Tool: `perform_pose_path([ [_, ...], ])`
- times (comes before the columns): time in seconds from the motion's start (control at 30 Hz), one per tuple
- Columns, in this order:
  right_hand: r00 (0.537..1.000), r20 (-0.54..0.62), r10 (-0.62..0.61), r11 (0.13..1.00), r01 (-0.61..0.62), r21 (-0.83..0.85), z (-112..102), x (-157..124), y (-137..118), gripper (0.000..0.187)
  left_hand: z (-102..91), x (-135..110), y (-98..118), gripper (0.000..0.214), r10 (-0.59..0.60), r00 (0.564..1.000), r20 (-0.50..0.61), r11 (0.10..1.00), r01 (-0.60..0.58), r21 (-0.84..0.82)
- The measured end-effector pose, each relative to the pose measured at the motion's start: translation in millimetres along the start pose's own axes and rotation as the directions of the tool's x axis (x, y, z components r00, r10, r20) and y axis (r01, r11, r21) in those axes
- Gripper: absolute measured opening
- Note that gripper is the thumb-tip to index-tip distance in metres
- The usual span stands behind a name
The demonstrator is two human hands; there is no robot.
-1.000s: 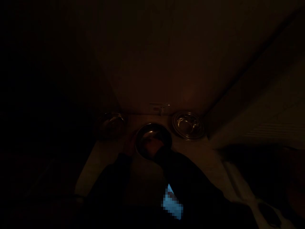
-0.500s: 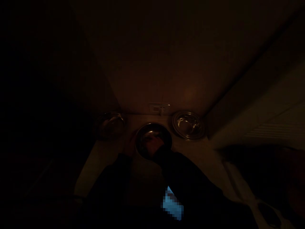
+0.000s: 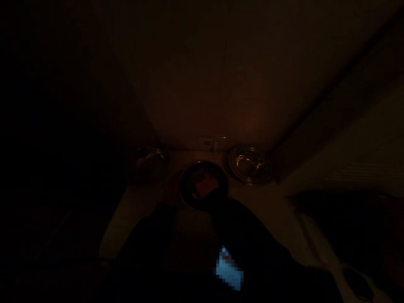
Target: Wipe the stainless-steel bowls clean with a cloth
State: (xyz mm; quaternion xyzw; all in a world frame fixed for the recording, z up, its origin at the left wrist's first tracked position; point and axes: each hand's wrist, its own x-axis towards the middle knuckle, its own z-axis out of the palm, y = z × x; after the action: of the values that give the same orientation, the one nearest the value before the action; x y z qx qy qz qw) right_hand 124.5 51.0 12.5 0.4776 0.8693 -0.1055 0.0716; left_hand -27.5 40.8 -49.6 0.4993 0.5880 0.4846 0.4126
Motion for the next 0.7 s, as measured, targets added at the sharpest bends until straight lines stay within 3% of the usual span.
perform_pose_path([
  [0.17,0.985,0.070,-0.157,0.988,0.157,0.016,-0.7,-12.3,-3.0,0.037,-0.6,-1.1,5.2,0.039,-0.025,0.999,-0.026,1.000,0.025,-0.006],
  [0.47,1.000,0.001,-0.025,1.000,0.025,-0.007,2.4,4.2,3.2,0.052,-0.8,-1.0,4.7,0.039,-0.028,0.999,-0.022,1.000,0.028,0.006],
  [0.7,0.975,0.085,-0.204,0.979,0.204,0.004,0.3,-9.2,3.0,0.039,-0.9,-1.4,3.1,0.040,-0.051,0.998,-0.027,0.999,0.051,0.014],
])
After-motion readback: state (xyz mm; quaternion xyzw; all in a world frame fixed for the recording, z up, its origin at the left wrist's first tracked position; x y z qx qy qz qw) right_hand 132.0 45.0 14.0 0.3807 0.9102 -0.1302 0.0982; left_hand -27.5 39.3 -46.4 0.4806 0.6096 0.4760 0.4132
